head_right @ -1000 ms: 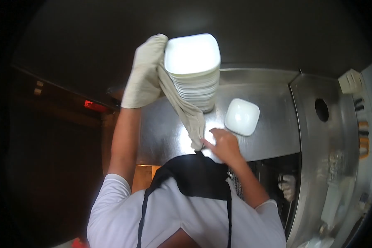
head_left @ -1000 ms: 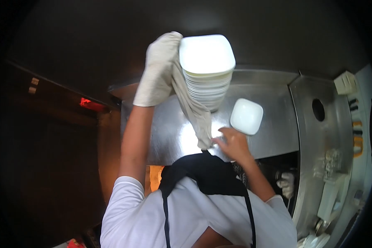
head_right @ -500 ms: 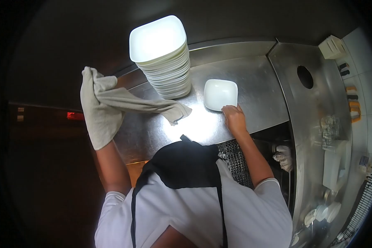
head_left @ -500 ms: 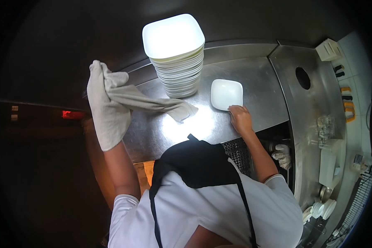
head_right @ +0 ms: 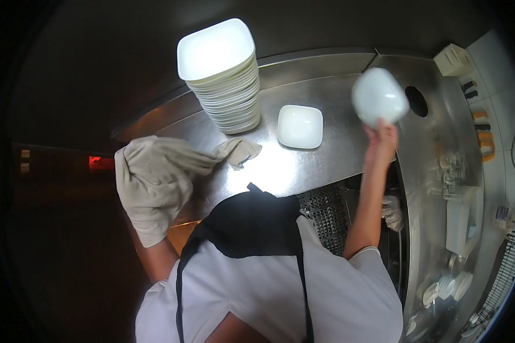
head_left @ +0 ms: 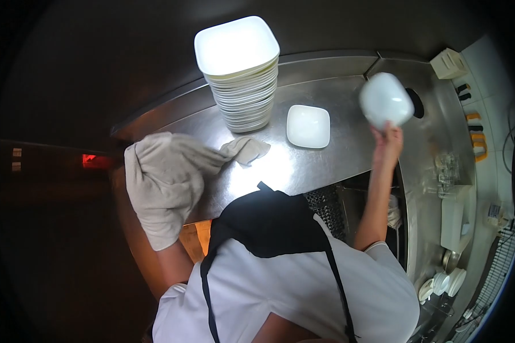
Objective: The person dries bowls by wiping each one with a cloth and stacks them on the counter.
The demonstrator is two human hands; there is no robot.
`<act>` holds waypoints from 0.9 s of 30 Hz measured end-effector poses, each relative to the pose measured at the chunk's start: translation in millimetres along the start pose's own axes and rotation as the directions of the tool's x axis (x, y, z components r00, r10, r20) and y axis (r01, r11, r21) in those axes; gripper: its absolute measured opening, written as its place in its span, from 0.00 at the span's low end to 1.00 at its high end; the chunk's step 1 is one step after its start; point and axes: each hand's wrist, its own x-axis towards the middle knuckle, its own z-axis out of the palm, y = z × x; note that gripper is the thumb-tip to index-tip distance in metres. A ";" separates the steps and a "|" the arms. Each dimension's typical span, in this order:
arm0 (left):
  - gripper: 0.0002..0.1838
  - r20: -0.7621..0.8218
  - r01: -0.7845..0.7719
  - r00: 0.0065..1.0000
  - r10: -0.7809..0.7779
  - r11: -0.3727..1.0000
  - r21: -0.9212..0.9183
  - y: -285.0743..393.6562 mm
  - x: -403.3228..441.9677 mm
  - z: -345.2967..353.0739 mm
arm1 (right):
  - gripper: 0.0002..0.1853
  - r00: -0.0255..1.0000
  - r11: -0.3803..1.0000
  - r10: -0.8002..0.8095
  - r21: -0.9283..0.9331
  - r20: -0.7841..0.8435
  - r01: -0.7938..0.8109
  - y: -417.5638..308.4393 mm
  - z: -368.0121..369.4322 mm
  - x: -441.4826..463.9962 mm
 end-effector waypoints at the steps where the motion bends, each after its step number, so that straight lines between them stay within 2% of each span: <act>1: 0.12 0.027 0.014 1.000 -0.014 1.000 0.008 -0.8 -2.2 1.0 | 0.11 1.000 0.991 -0.007 0.134 -0.006 0.008 -24.1 -8.4 11.5; 3: 0.12 0.069 0.035 0.997 -0.037 0.999 0.033 -5.2 -6.5 0.5 | 0.13 0.987 0.945 -0.156 0.295 0.033 0.139 -55.9 -10.8 14.9; 5: 0.12 0.114 0.056 0.992 -0.063 0.997 0.061 -12.4 -10.7 -2.9 | 0.13 0.981 0.959 -0.170 0.247 0.095 0.142 -69.6 -15.0 5.1; 7: 0.14 0.163 0.059 0.984 -0.078 0.992 0.114 -23.5 -15.4 -2.8 | 0.11 0.984 0.976 -0.107 -0.175 0.139 0.131 -73.4 3.2 -31.2; 8: 0.15 0.186 0.054 0.979 -0.080 0.989 0.141 -29.7 -18.0 -3.0 | 0.10 0.986 0.916 -0.079 -0.380 0.150 0.131 -75.0 20.1 -53.6; 9: 0.16 0.209 0.044 0.975 -0.079 0.985 0.169 -37.0 -20.0 -0.9 | 0.10 0.916 0.798 -0.138 -0.505 0.376 0.328 -83.4 51.0 -83.9; 10: 0.17 0.230 0.031 0.970 -0.076 0.981 0.191 -43.3 -21.7 0.2 | 0.10 0.796 0.637 -0.148 -0.559 0.587 0.531 -87.0 84.7 -116.4; 12: 0.19 0.264 0.005 0.962 -0.065 0.975 0.220 -55.4 -26.4 1.8 | 0.11 0.403 0.439 -0.341 -0.235 0.849 0.867 -65.8 129.6 -157.3; 14: 0.22 0.274 -0.003 0.960 -0.058 0.976 0.218 -64.6 -31.0 -0.9 | 0.11 0.189 0.413 -0.321 -0.042 0.928 0.910 -54.7 164.9 -191.4; 15: 0.23 0.266 0.002 0.962 -0.059 0.978 0.210 -66.4 -34.0 -4.9 | 0.12 0.152 0.424 -0.282 -0.020 0.947 0.905 -53.1 176.4 -206.6; 16: 0.24 0.261 0.013 0.963 -0.064 0.981 0.191 -64.2 -34.6 -7.9 | 0.12 0.111 0.435 -0.243 0.006 0.964 0.900 -52.9 183.9 -215.3; 19: 0.24 0.263 0.072 0.960 -0.096 0.993 0.098 -40.0 -43.6 -20.2 | 0.28 0.086 0.504 -0.300 0.081 0.950 0.860 -56.8 203.1 -212.1; 21: 0.23 0.284 0.230 0.944 -0.170 0.954 -0.193 -19.1 -49.9 -20.0 | 0.40 0.372 0.850 -0.174 -0.051 0.912 0.524 -46.2 218.4 -212.0; 22: 0.23 0.233 0.182 0.962 -0.145 0.972 -0.150 -18.3 -51.7 -27.0 | 0.47 0.479 0.950 -0.053 -0.105 0.876 0.296 -38.1 224.4 -210.8; 23: 0.23 0.185 0.139 0.976 -0.118 0.985 -0.103 -20.8 -52.0 -35.4 | 0.59 0.350 0.962 0.039 -0.130 0.936 0.239 -17.1 227.0 -198.5; 24: 0.23 0.142 0.097 0.986 -0.089 0.994 -0.055 -21.5 -52.6 -40.2 | 0.56 0.308 0.969 0.135 -0.191 0.942 0.160 3.8 233.6 -198.1; 26: 0.22 0.118 0.028 0.993 -0.019 0.997 -0.072 -10.5 -61.2 -34.9 | 0.50 0.199 0.947 0.313 -0.322 0.929 0.013 33.6 248.2 -198.2; 27: 0.22 0.103 -0.005 0.995 0.013 0.997 -0.077 -2.4 -65.8 -31.1 | 0.46 0.105 0.939 0.339 -0.329 0.935 -0.105 36.5 261.4 -193.3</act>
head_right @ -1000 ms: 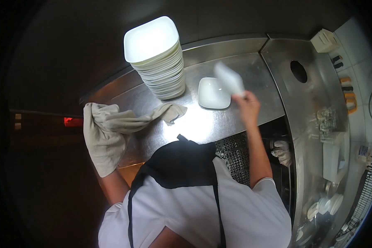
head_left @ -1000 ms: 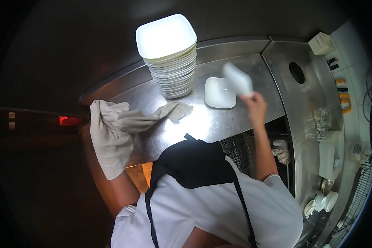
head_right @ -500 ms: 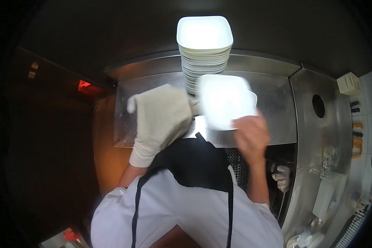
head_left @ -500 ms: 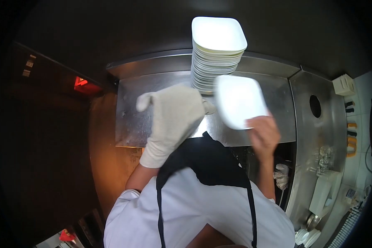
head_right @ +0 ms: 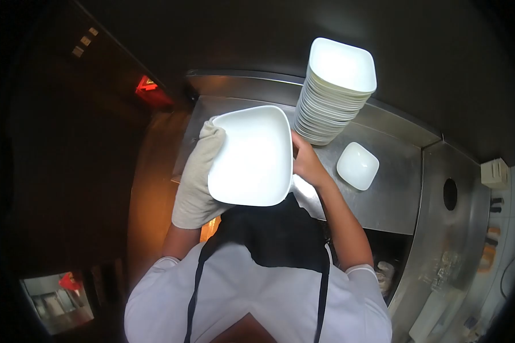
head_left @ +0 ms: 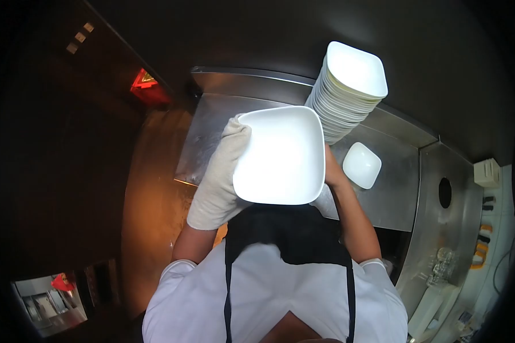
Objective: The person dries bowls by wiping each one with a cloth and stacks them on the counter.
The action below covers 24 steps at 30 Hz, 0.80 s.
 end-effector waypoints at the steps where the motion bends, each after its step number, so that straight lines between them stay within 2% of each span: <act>1: 0.21 0.031 -0.066 0.998 0.061 0.982 0.177 10.0 -3.7 3.7 | 0.42 0.995 0.993 0.023 0.117 0.094 -0.034 -4.0 -3.1 13.9; 3: 0.21 0.097 -0.175 0.984 0.146 0.874 0.453 32.4 -8.8 5.9 | 0.34 0.966 0.947 0.054 0.293 0.251 -0.129 -16.4 -1.8 27.6; 5: 0.21 0.059 -0.208 0.977 0.203 0.866 0.454 46.7 -15.9 0.8 | 0.27 0.923 0.884 0.079 0.401 0.377 -0.240 -31.4 1.3 33.8; 6: 0.21 0.034 -0.225 0.971 0.235 0.863 0.452 54.2 -18.8 -3.4 | 0.26 0.878 0.927 0.148 0.245 0.454 -0.283 -29.8 -1.4 34.9; 7: 0.21 0.003 -0.247 0.962 0.274 0.863 0.441 59.0 -20.4 -8.5 | 0.32 0.825 0.943 0.274 0.031 0.493 -0.332 -34.6 -2.1 33.2; 9: 0.22 -0.063 -0.298 0.931 0.359 0.851 0.432 71.6 -23.1 -22.4 | 0.29 0.765 0.925 0.373 -0.276 0.526 -0.262 -28.1 -1.4 26.5; 11: 0.22 -0.140 -0.365 0.878 0.457 0.830 0.422 89.3 -23.5 -42.4 | 0.26 0.709 0.828 0.484 -0.531 0.513 -0.181 -5.3 -14.8 15.9; 12: 0.22 -0.177 -0.397 0.846 0.503 0.816 0.421 97.1 -24.8 -52.5 | 0.25 0.730 0.804 0.481 -0.577 0.484 -0.147 6.6 -25.2 6.9; 14: 0.22 -0.249 -0.465 0.767 0.592 0.779 0.420 111.9 -26.5 -72.0 | 0.25 0.809 0.845 0.421 -0.501 0.411 -0.186 18.4 -50.6 -10.5; 16: 0.22 -0.315 -0.513 0.692 0.649 0.750 0.417 115.3 -22.3 -86.8 | 0.27 0.876 0.843 0.416 -0.464 0.242 -0.273 -18.0 -58.3 -23.3; 17: 0.22 -0.340 -0.528 0.666 0.664 0.741 0.414 113.9 -18.6 -91.4 | 0.22 0.935 0.919 0.189 -0.389 0.299 -0.061 -41.7 -55.8 -25.3; 18: 0.22 -0.366 -0.537 0.651 0.666 0.744 0.398 109.0 -12.8 -95.5 | 0.23 0.922 0.950 -0.107 -0.235 0.372 0.205 -63.8 -50.3 -18.1; 19: 0.22 -0.382 -0.539 0.647 0.660 0.750 0.383 98.7 -4.5 -96.3 | 0.24 0.835 0.888 -0.397 -0.069 0.381 0.455 -84.1 -42.2 -9.5; 21: 0.22 -0.401 -0.536 0.662 0.633 0.774 0.337 72.9 12.3 -91.1 | 0.29 0.930 0.938 -0.340 0.121 0.137 0.325 -119.9 -16.6 -1.1; 23: 0.22 -0.396 -0.516 0.710 0.582 0.813 0.270 34.2 29.0 -77.5 | 0.31 0.992 0.942 -0.080 0.332 0.100 0.042 -116.3 9.4 23.6; 24: 0.22 -0.383 -0.495 0.744 0.548 0.836 0.235 12.8 33.6 -68.7 | 0.29 0.986 0.991 -0.130 0.023 0.102 0.128 -96.8 32.2 45.9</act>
